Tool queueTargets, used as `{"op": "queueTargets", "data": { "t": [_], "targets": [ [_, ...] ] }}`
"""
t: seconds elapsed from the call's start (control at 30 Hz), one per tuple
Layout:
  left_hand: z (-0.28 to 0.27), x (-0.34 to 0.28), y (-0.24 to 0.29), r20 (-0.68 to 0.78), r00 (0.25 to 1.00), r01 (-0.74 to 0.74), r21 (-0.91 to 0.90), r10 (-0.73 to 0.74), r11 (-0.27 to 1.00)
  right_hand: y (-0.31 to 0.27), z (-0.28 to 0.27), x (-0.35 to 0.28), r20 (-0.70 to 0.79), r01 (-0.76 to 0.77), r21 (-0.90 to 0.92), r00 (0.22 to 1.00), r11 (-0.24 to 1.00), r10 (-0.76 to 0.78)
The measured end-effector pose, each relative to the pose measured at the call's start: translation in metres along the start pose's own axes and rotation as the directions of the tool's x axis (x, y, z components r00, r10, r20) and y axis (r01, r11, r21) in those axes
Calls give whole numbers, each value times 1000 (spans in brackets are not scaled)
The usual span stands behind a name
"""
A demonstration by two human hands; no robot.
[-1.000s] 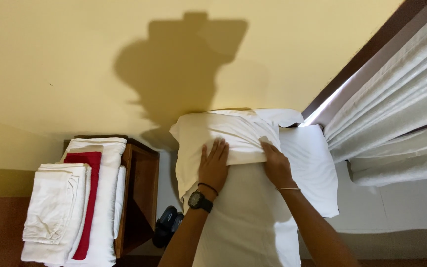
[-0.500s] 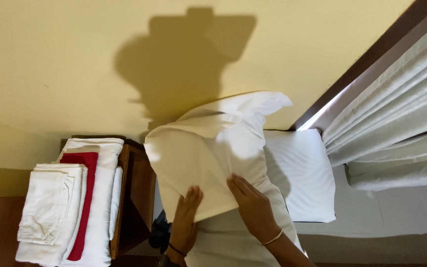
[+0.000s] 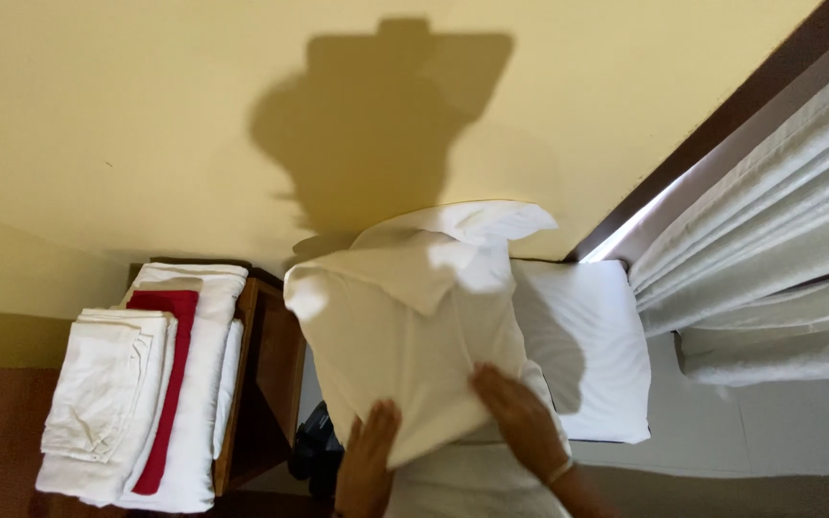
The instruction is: The person folds a red pillowcase on a white pillow, smooths it, and places it on a bed. Then, the person picks up a white shirt, unfolds it, and folds it on the same white pillow.
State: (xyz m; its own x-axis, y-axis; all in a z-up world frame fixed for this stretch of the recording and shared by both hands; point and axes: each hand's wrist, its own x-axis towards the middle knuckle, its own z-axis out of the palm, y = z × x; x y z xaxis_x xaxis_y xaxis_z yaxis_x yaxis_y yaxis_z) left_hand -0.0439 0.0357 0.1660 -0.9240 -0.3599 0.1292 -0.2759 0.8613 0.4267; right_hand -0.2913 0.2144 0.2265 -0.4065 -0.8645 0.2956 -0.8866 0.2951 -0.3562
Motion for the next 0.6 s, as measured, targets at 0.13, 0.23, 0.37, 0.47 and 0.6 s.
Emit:
{"op": "queueTargets", "data": {
  "t": [0.13,0.23,0.37,0.47,0.6],
  "targets": [
    [-49,47,13,-97,994,49,75,-42,996,46,18,23,-135,-67,-137,990,988,49],
    [-58,55,20,-51,992,112,3,-111,994,52,8,36,-153,-248,-43,959,968,238],
    [-43,58,22,-105,989,108,75,-100,991,26,-3,34,-148,26,21,989,999,-23],
    [-20,73,32,-132,987,108,130,-91,986,12,-2,35,-149,16,20,989,1000,-13],
    [-16,108,68,-194,979,-8,239,56,971,-9,4,54,-198,71,74,979,995,-55]
  ]
}}
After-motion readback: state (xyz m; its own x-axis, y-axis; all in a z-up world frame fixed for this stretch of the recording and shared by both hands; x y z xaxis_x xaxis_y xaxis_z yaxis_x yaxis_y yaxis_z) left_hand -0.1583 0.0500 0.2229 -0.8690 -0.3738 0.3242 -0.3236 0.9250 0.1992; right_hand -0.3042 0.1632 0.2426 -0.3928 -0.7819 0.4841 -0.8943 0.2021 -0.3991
